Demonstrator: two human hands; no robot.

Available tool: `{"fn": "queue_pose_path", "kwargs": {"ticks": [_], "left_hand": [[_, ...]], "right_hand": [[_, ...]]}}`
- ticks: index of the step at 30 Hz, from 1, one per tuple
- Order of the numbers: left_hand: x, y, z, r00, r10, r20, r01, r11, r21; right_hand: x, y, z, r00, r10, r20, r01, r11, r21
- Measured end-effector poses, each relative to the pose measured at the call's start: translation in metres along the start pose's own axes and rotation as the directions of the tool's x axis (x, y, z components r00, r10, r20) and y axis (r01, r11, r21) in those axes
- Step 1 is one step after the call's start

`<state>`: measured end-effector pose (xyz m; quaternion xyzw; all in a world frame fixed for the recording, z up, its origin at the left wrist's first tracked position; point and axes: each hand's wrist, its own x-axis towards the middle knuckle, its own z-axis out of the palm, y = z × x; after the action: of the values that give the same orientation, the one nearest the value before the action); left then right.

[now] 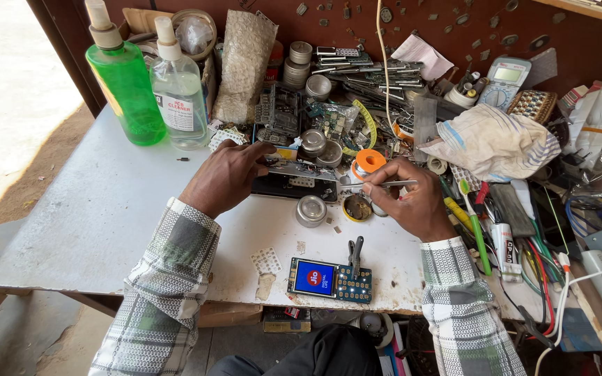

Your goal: The person disassembles a mobile phone, uses tweezers to handle small components on the circuit board, and tests the device by pressing buttons to check the display. The person then reassembles the phone and places it on the workbench.

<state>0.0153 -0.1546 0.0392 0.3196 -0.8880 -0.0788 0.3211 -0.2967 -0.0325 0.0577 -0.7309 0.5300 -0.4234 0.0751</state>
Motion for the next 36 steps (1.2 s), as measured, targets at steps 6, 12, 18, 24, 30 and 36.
{"fn": "queue_pose_path", "kwargs": {"ticks": [6, 12, 18, 24, 30, 36], "left_hand": [[0.000, -0.002, 0.002, 0.999, -0.026, 0.048, 0.026, 1.000, -0.013], [-0.002, -0.008, 0.006, 0.998, 0.050, 0.041, -0.050, 0.999, -0.018], [-0.001, -0.009, 0.009, 0.994, 0.003, 0.106, -0.001, 1.000, -0.018], [0.001, -0.003, 0.004, 0.993, -0.015, 0.118, 0.021, 0.999, -0.050], [0.002, 0.001, -0.002, 0.998, 0.017, 0.067, -0.007, 0.990, -0.142], [0.001, -0.004, -0.003, 0.990, -0.139, 0.032, 0.141, 0.989, -0.049]], "right_hand": [[0.000, 0.004, 0.000, 1.000, -0.010, -0.025, 0.011, 0.999, 0.030], [0.000, 0.004, 0.001, 0.999, -0.019, -0.040, 0.020, 1.000, 0.006], [0.001, -0.001, 0.000, 1.000, 0.003, -0.014, -0.004, 0.999, -0.045], [0.004, -0.004, 0.001, 0.999, 0.031, 0.035, -0.029, 0.998, -0.054], [0.005, 0.002, 0.007, 0.994, -0.097, -0.055, 0.096, 0.995, -0.026], [0.008, 0.003, 0.017, 0.998, -0.037, -0.041, 0.029, 0.985, -0.168]]}}
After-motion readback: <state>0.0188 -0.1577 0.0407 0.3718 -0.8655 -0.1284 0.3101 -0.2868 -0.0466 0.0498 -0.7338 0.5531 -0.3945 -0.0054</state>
